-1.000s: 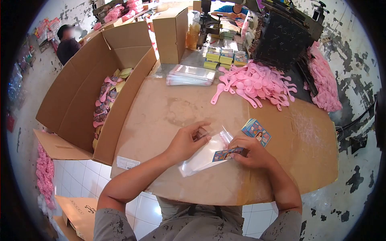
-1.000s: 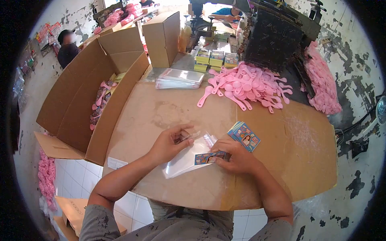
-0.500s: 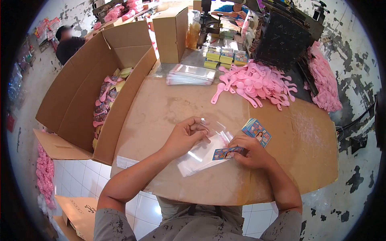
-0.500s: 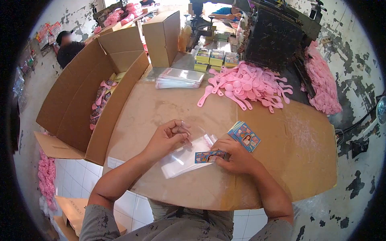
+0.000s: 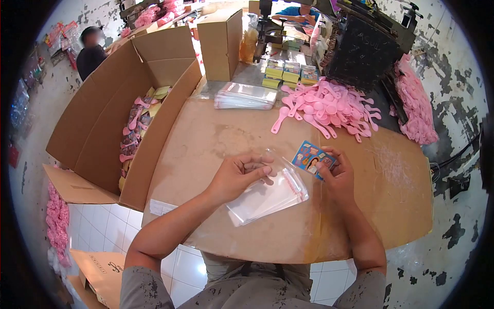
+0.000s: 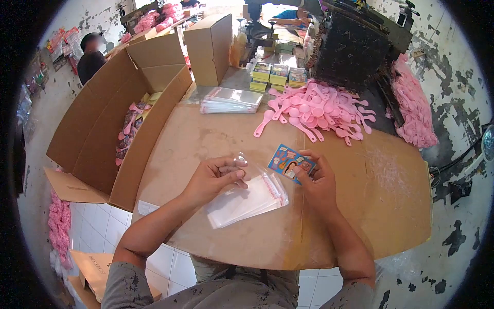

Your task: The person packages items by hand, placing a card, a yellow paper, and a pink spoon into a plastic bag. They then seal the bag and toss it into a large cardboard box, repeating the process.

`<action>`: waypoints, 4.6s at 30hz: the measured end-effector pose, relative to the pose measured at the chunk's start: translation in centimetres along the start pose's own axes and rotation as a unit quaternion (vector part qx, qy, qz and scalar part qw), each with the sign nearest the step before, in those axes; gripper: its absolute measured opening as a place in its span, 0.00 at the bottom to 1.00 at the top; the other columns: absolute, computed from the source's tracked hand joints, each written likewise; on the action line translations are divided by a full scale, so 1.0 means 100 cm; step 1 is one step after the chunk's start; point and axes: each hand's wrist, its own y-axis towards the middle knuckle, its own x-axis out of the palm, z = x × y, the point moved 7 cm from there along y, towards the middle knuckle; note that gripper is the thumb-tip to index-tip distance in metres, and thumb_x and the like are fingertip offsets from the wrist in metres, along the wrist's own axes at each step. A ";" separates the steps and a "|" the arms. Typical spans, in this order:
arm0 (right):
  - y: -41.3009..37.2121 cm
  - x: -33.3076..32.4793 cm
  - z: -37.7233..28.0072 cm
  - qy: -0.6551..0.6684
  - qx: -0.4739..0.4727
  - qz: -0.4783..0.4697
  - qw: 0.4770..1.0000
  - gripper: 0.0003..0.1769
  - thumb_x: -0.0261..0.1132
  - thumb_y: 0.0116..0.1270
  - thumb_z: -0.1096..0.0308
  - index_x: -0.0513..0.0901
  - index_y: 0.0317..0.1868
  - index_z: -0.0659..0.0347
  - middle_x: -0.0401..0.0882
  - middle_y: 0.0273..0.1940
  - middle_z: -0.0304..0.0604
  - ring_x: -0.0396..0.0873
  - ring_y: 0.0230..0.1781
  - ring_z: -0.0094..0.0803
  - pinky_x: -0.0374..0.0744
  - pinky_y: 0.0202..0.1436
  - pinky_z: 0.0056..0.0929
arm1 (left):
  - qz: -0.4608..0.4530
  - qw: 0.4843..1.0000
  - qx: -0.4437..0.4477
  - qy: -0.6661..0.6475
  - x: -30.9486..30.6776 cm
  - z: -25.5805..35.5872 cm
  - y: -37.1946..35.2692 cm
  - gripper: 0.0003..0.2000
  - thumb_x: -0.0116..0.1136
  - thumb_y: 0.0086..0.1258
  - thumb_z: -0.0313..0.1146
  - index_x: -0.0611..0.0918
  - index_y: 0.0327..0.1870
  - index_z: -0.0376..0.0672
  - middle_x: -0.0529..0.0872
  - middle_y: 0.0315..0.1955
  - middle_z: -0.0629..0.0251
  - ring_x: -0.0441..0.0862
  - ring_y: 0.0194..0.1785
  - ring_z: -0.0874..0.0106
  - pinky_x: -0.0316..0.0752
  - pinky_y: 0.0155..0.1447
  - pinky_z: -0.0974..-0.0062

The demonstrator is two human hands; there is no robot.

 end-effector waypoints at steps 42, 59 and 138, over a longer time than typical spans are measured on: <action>-0.020 0.040 -0.003 -0.162 0.015 -0.090 0.983 0.14 0.73 0.67 0.75 0.85 0.52 0.67 0.87 0.54 0.48 0.87 0.38 0.28 0.82 0.42 0.27 | -0.096 0.971 0.040 0.217 0.034 -0.005 -0.014 0.25 0.64 0.77 0.25 0.73 0.74 0.37 0.91 0.51 0.57 0.87 0.55 0.76 0.83 0.56 0.75; 0.089 0.036 -0.006 -0.454 -0.164 -0.161 0.861 0.24 0.61 0.78 0.52 0.81 0.64 0.61 0.78 0.67 0.56 0.71 0.72 0.54 0.66 0.77 0.49 | -0.082 0.994 0.012 0.071 0.021 -0.018 -0.005 0.18 0.63 0.79 0.25 0.79 0.67 0.35 0.90 0.50 0.60 0.86 0.50 0.80 0.82 0.54 0.79; 0.042 0.066 -0.018 -0.025 -0.023 -0.101 0.994 0.20 0.68 0.74 0.77 0.78 0.64 0.67 0.85 0.48 0.44 0.85 0.45 0.25 0.83 0.48 0.25 | -0.044 0.997 -0.007 0.061 0.008 -0.008 -0.002 0.16 0.60 0.82 0.30 0.80 0.65 0.33 0.91 0.48 0.61 0.87 0.49 0.80 0.83 0.52 0.80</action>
